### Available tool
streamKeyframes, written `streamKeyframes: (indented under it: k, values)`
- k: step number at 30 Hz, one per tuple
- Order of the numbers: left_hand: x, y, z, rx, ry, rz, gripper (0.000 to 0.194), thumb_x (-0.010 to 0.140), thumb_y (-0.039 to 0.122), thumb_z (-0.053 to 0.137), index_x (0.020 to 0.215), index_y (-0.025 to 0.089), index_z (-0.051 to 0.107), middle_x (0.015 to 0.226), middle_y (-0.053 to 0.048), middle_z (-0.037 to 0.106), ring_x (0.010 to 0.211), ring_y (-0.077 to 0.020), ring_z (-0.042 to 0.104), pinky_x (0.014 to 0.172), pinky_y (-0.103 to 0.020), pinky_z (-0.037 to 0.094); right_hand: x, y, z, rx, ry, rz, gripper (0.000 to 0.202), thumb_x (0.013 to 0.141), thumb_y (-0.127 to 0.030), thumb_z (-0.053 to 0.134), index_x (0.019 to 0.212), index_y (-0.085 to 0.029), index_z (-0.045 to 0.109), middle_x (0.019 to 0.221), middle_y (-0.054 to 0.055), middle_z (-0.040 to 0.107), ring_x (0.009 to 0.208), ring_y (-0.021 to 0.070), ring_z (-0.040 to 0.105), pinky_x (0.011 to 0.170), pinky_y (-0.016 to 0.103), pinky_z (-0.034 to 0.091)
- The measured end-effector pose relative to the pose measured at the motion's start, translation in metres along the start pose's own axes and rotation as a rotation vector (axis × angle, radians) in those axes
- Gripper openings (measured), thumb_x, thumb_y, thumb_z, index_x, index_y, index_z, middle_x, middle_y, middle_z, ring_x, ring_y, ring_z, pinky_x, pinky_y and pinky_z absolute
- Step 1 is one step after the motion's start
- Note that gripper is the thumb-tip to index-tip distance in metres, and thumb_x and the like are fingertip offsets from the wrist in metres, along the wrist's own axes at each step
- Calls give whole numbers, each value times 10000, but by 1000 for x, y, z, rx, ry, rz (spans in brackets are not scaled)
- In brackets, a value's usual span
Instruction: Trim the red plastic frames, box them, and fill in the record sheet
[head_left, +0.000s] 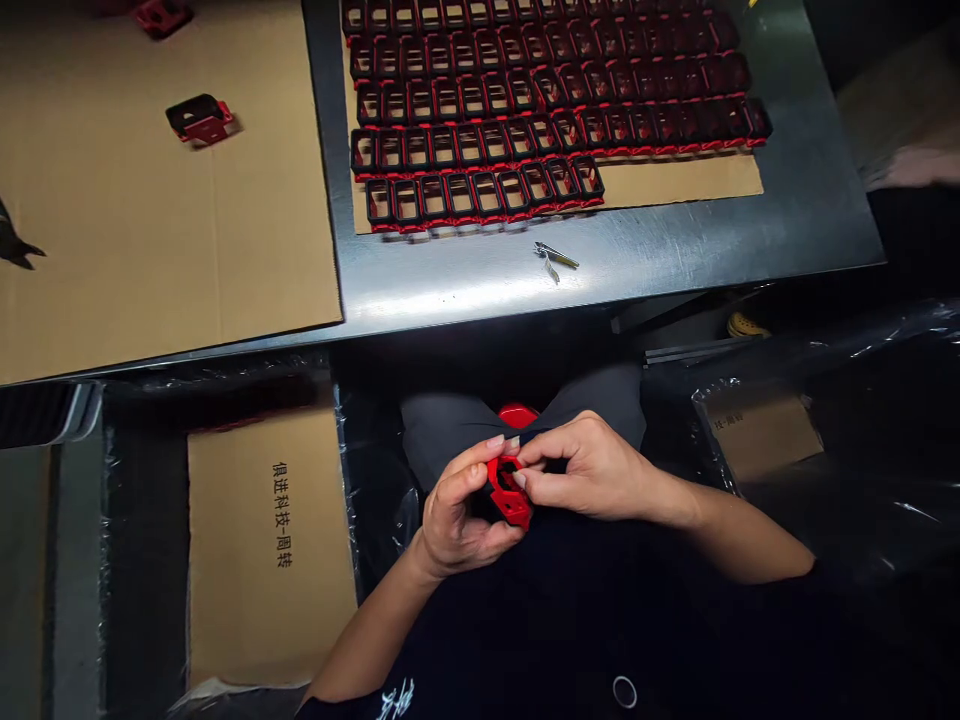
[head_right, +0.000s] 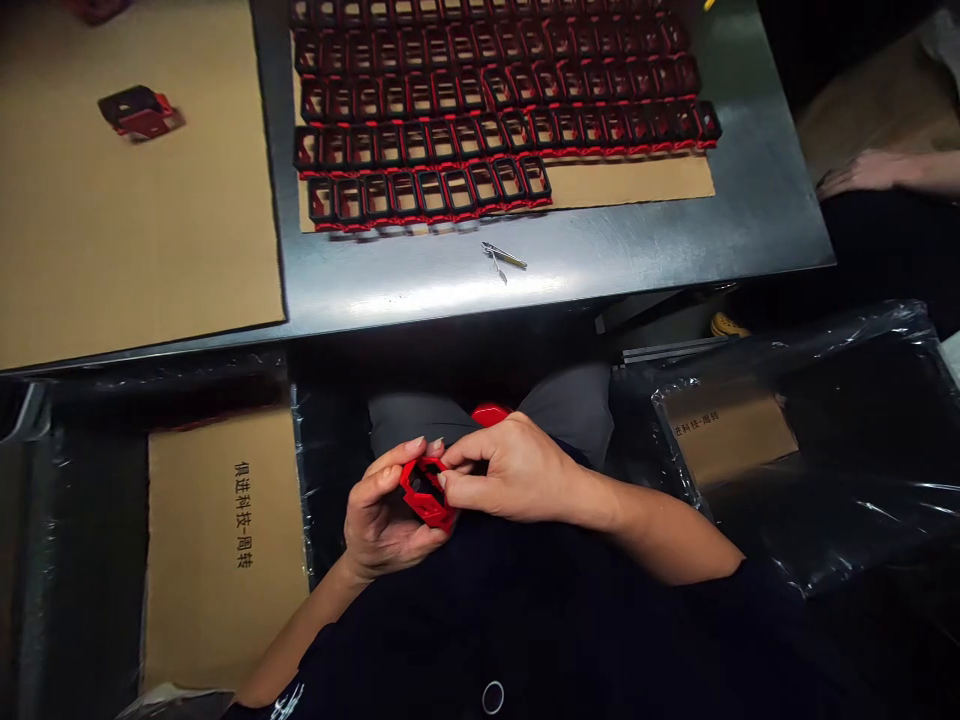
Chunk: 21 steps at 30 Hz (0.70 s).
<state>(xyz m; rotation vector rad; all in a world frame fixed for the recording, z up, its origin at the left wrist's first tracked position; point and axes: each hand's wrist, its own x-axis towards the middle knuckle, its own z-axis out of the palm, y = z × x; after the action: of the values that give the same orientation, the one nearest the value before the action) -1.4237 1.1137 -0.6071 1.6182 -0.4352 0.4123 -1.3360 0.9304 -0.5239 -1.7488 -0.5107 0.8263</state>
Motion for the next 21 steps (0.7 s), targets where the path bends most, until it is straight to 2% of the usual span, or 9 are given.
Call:
streamKeyframes:
  k: [6,12,15,16,18,20,21]
  values:
    - [-4,-1,1,-25,-1,-32,838,785,176,821,1500,244,387,1440,-139,540,1214,-248,661,1009,-402,589,-1,0,-6,53,-77,46,199,876,-204,593,841,-119,769,612,-40,561,541,54,432,522,176,329]
    - [-4,-3,-2,-41,-1,-35,840,775,171,829,1493,242,400,1433,-141,547,1214,-248,659,1023,-405,580,2,-1,-5,11,-62,63,231,890,-226,584,792,-119,764,604,-28,586,540,61,456,529,189,335]
    - [-4,-2,2,-93,38,-64,849,758,150,839,1484,241,409,1421,-132,547,1201,-240,667,1033,-393,571,2,7,-10,85,-116,81,267,903,-261,570,996,-135,786,705,7,693,573,90,554,550,195,388]
    - [-4,0,4,-115,57,-78,836,763,146,833,1478,246,413,1420,-130,545,1194,-238,670,1030,-390,572,2,11,-12,137,-101,109,299,907,-283,572,1076,-138,772,778,30,732,619,111,608,580,203,427]
    - [-5,3,8,-159,110,-120,792,782,161,814,1463,256,421,1414,-131,541,1190,-242,674,1011,-387,580,3,21,-16,198,10,176,347,913,-337,590,1152,-137,743,888,70,764,734,156,683,670,236,497]
    - [-6,3,4,-171,194,-169,734,797,242,806,1431,267,437,1384,-130,555,1183,-257,677,987,-396,589,6,31,-18,183,152,225,366,914,-405,622,1142,-144,738,857,76,763,761,175,702,708,258,519]
    - [-6,1,-3,-148,267,-196,710,799,321,803,1409,274,443,1357,-128,572,1174,-268,680,976,-412,591,7,36,-18,169,208,240,384,906,-447,645,1127,-148,740,807,69,754,748,179,703,706,262,524]
